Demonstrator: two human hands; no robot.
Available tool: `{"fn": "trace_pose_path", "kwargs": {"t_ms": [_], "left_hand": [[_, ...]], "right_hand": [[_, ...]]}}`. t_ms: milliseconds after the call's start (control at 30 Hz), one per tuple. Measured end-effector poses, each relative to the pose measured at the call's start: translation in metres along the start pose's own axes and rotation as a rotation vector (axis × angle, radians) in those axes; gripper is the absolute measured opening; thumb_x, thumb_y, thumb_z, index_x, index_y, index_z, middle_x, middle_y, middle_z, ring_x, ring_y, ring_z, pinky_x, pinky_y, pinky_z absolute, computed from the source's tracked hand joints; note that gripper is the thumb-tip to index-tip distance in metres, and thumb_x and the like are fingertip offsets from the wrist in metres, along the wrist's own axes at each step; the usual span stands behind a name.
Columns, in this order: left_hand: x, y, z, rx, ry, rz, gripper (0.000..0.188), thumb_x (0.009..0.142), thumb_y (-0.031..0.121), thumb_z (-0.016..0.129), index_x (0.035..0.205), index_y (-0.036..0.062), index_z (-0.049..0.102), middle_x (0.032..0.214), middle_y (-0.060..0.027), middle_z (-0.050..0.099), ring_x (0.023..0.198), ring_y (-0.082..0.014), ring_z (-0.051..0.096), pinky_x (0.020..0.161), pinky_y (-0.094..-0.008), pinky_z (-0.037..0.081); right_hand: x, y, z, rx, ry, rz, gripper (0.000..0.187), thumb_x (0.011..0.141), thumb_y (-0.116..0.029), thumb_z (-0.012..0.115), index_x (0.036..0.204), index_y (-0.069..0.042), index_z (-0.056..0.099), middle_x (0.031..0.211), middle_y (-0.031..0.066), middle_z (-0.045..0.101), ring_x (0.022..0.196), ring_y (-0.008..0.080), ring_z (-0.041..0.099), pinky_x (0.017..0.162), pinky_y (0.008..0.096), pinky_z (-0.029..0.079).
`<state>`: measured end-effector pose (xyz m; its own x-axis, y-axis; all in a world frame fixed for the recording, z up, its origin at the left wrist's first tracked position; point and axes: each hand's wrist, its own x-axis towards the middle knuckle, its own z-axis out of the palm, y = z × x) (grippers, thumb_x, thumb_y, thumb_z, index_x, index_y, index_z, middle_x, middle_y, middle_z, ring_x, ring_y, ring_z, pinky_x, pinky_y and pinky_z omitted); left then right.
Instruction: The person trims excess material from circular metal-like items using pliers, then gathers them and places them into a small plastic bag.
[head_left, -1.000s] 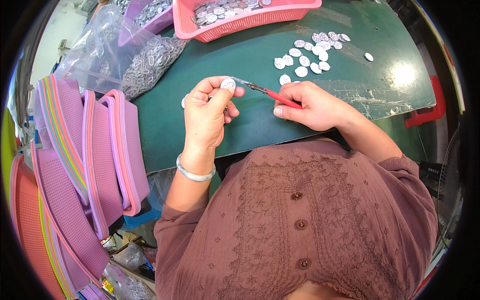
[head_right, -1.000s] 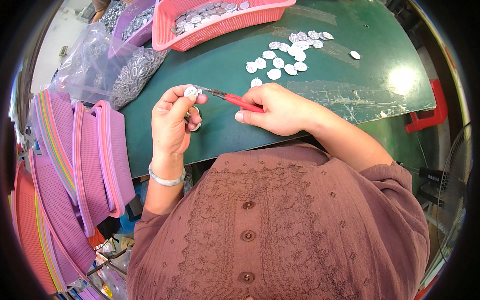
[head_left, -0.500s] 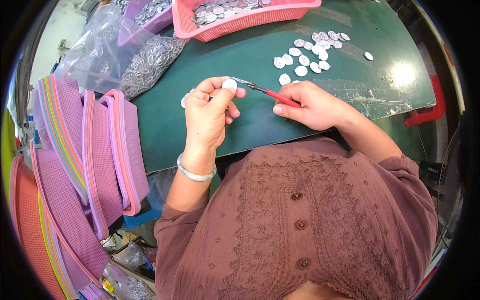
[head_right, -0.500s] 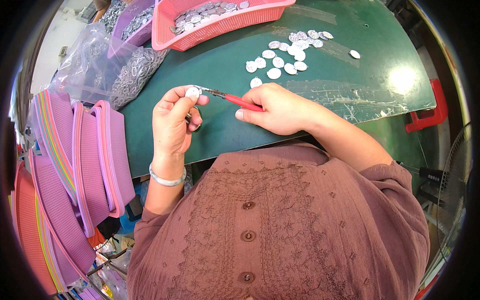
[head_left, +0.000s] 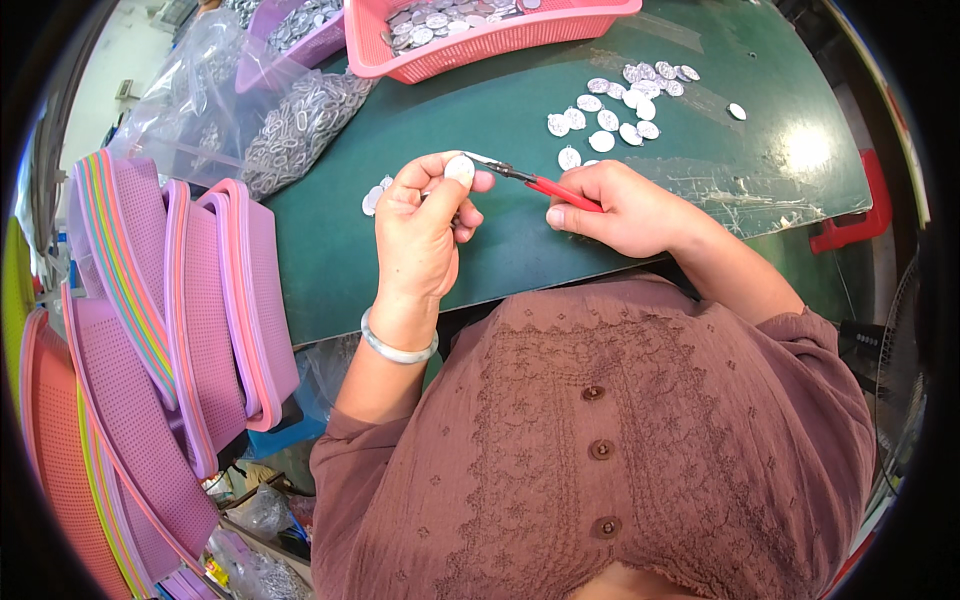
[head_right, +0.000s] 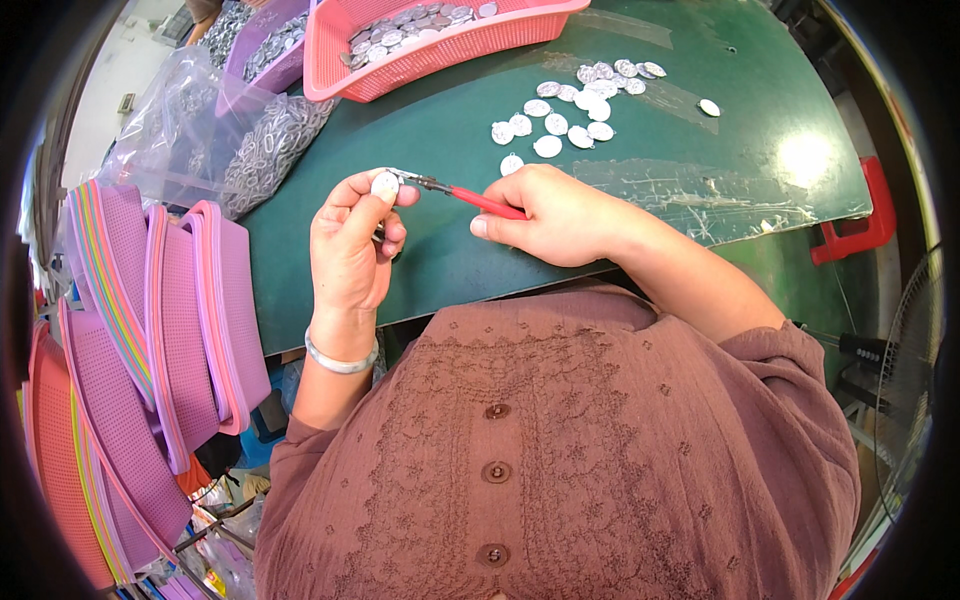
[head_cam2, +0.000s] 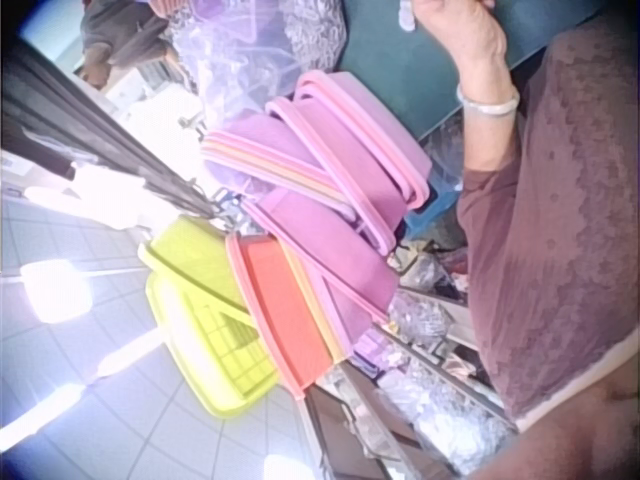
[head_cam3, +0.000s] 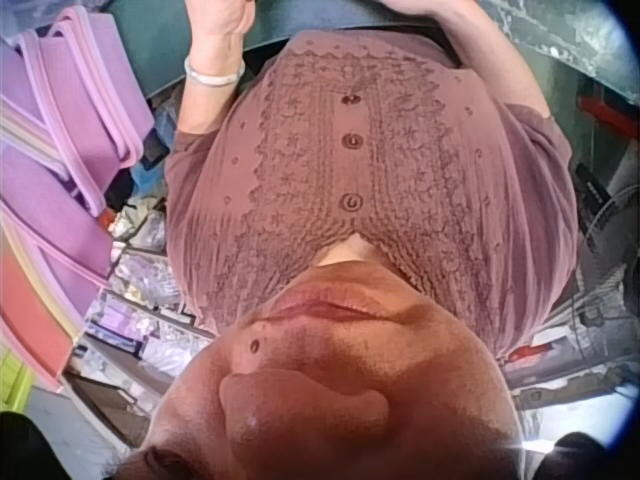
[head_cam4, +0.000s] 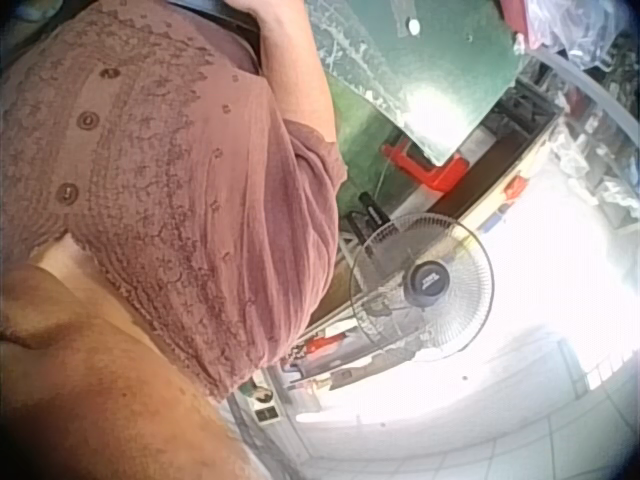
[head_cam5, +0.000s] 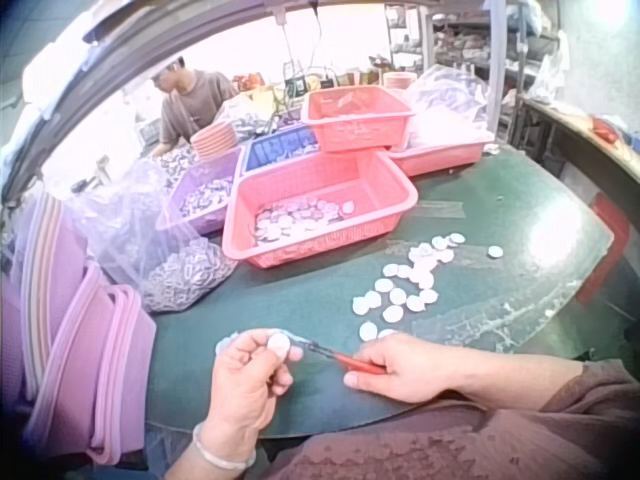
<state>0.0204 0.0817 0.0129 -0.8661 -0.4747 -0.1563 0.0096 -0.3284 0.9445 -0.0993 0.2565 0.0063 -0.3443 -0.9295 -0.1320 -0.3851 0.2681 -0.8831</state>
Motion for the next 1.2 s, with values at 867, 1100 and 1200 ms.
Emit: {"fn": "trace_pose_path", "kwargs": {"t_ms": [867, 1100, 1200], "left_hand": [[0.003, -0.002, -0.014, -0.505, -0.090, -0.184, 0.036, 0.093, 0.022, 0.037, 0.113, -0.0066, 0.046, 0.111, -0.0238, 0.053, 0.095, -0.0300, 0.059, 0.078, -0.0357, 0.051], [0.004, -0.001, -0.018, -0.534, -0.090, -0.180, 0.033, 0.093, 0.026, 0.039, 0.097, -0.0042, 0.053, 0.101, -0.0213, 0.058, 0.091, -0.0293, 0.059, 0.075, -0.0360, 0.052], [0.009, -0.001, -0.034, -0.629, -0.160, -0.193, 0.036, 0.091, 0.030, 0.044, 0.071, 0.0021, 0.054, 0.088, -0.0168, 0.060, 0.079, -0.0259, 0.058, 0.066, -0.0329, 0.050]], "right_hand": [[-0.002, 0.005, 0.001, 0.172, 0.046, 0.030, 0.031, 0.082, -0.030, 0.061, 0.080, 0.001, 0.059, 0.059, 0.0007, 0.048, 0.056, 0.0094, 0.042, 0.050, 0.0272, 0.035], [-0.002, 0.003, 0.001, 0.163, 0.044, 0.041, 0.031, 0.081, -0.029, 0.062, 0.081, 0.002, 0.059, 0.060, 0.0009, 0.049, 0.056, 0.0097, 0.042, 0.051, 0.0272, 0.035], [-0.003, 0.001, -0.001, 0.148, 0.042, 0.038, 0.031, 0.081, -0.029, 0.062, 0.082, 0.001, 0.060, 0.060, 0.0012, 0.049, 0.057, 0.0097, 0.043, 0.051, 0.0273, 0.036]]}}
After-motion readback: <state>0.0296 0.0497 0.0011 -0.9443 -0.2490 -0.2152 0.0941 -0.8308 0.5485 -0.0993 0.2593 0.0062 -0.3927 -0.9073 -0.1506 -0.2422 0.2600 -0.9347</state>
